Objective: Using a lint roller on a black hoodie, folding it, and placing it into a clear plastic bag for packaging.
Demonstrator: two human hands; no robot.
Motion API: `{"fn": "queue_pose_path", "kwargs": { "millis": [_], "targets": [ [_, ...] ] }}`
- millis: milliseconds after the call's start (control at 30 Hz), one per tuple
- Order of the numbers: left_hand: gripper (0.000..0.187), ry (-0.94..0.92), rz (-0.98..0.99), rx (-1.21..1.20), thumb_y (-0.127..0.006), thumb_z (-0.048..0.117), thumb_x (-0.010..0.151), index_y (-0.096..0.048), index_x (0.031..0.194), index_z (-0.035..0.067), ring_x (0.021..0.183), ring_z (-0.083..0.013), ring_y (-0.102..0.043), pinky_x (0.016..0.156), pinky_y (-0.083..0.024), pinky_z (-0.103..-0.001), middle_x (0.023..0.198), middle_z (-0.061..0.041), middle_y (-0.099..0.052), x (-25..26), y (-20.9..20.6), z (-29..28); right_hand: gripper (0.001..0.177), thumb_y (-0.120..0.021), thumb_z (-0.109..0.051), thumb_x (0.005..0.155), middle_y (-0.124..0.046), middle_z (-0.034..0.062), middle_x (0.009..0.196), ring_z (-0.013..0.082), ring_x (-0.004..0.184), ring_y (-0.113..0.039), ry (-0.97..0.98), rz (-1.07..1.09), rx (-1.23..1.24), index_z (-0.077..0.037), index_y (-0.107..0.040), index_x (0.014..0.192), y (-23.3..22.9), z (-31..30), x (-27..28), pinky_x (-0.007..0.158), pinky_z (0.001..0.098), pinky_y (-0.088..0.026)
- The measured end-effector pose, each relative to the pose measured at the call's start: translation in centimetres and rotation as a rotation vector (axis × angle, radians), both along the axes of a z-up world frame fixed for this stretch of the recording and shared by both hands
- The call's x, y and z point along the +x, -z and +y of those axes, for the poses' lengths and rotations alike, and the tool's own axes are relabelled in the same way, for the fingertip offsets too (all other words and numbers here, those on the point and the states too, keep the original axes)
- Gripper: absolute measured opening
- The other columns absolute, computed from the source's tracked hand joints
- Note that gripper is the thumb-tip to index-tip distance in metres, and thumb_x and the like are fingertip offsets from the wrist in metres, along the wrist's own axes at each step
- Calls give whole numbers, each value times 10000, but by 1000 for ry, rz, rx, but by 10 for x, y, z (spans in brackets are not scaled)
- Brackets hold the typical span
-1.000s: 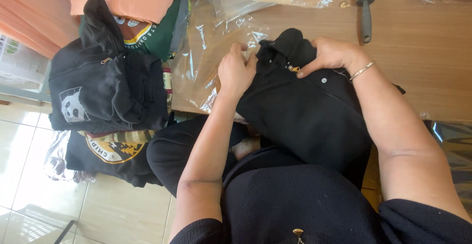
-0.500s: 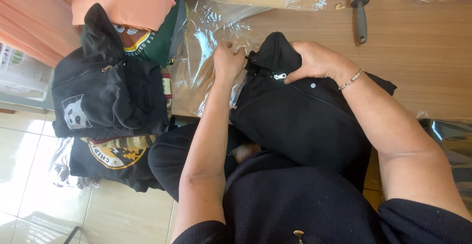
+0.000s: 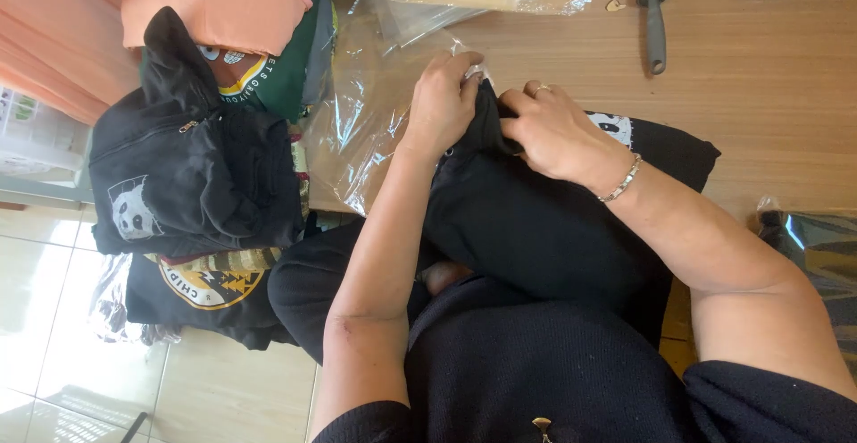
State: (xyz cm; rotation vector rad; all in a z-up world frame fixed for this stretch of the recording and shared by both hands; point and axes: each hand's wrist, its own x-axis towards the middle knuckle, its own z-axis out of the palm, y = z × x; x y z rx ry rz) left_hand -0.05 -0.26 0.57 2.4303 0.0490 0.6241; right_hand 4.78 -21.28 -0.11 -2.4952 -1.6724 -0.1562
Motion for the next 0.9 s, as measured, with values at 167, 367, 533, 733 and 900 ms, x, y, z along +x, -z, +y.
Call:
{"fn": "queue_pose_path", "kwargs": {
  "millis": [167, 367, 533, 733, 900],
  "targets": [
    [130, 87, 23, 144, -672, 219, 926, -754, 1019, 183, 825, -387, -695, 741, -596, -484, 896, -109, -601, -14, -17, -20, 397, -869, -283, 646, -591, 25, 1141, 317, 1069, -573, 20, -3, -60, -210, -719, 1006, 7, 1, 0, 887, 447, -496],
    [134, 44, -77, 467, -597, 182, 945, -720, 894, 165, 662, -374, -668, 594, -595, -451, 945, -62, -494, -36, -29, -44, 575, -893, -248, 677, -615, 142, 1225, 411, 1148, -602, 26, 243, 109, -111, -714, 1206, 10, -5, 17, 939, 491, -513],
    [96, 11, -109, 602, -589, 130, 931, -679, 895, 130, 657, -335, -673, 541, -592, -425, 965, -55, -464, -46, -10, -53, 776, -910, -263, 698, -583, 226, 1339, 483, 1258, -559, 102, 562, 249, -69, -630, 1395, -4, -11, 17, 1001, 564, -496],
    [140, 32, -266, 699, -630, 223, 947, -689, 1013, 115, 604, -271, -672, 538, -581, -339, 927, -40, -463, -36, 18, -58, 1077, -923, -285, 757, -548, 240, 1349, 413, 1062, -622, 23, 829, 511, -200, -294, 1628, -19, -7, 13, 935, 548, -487],
    [190, 7, -387, 678, -564, 210, 965, -672, 1120, 196, 609, -193, -690, 542, -570, -292, 945, 2, -513, -33, 11, -74, 247, -804, -153, 930, -680, 105, 1008, 285, 992, -680, 5, 683, 741, -127, -730, 1164, 43, 4, 41, 861, 405, -529]
  ]
}}
